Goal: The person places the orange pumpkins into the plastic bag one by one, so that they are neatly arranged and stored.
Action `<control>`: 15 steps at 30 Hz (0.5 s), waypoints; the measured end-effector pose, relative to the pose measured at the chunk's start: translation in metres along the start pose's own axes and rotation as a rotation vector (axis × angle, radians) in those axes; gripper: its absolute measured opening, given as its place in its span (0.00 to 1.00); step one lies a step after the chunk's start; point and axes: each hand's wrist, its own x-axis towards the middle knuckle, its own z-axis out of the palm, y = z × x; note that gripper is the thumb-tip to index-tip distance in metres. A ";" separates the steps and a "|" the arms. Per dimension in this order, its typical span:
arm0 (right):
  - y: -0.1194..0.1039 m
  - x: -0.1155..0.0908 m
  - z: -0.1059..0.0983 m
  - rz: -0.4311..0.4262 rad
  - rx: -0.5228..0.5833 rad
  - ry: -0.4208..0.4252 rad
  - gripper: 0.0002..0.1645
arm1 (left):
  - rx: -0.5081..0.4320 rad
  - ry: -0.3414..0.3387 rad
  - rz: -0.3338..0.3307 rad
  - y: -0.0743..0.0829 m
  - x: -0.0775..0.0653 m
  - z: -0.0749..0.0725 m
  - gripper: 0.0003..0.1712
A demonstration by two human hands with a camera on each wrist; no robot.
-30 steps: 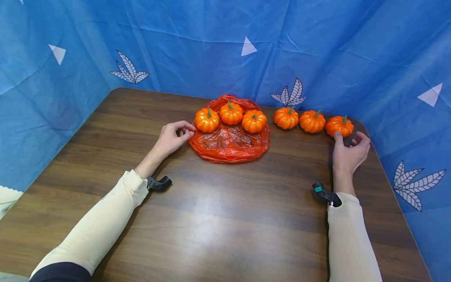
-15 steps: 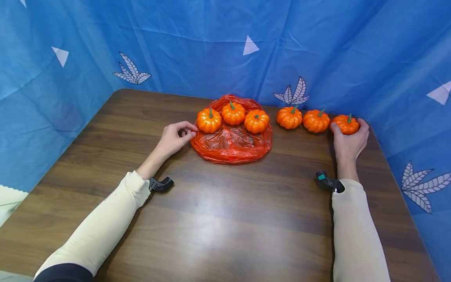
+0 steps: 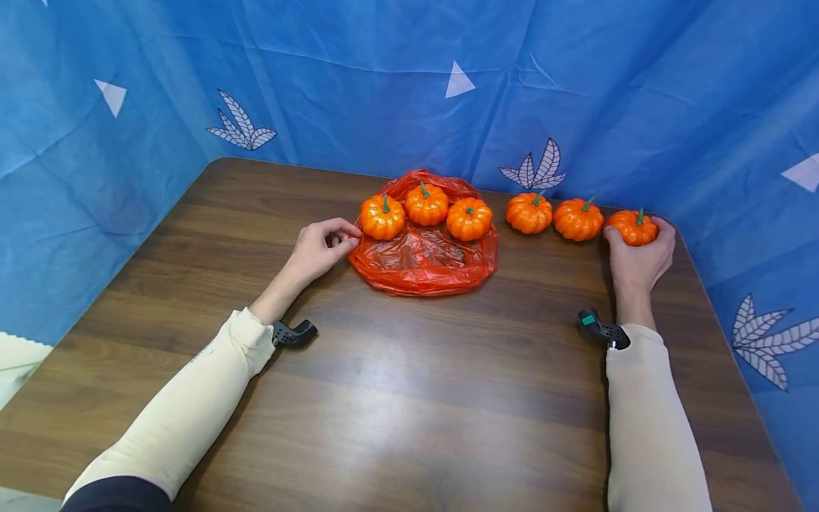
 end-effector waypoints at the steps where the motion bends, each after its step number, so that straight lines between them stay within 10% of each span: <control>1: 0.001 -0.001 -0.001 -0.004 0.004 0.011 0.44 | 0.000 -0.001 0.001 0.000 0.000 0.000 0.06; 15: 0.001 -0.031 -0.011 0.045 0.009 -0.014 0.42 | -0.010 0.000 -0.002 -0.002 0.001 0.001 0.05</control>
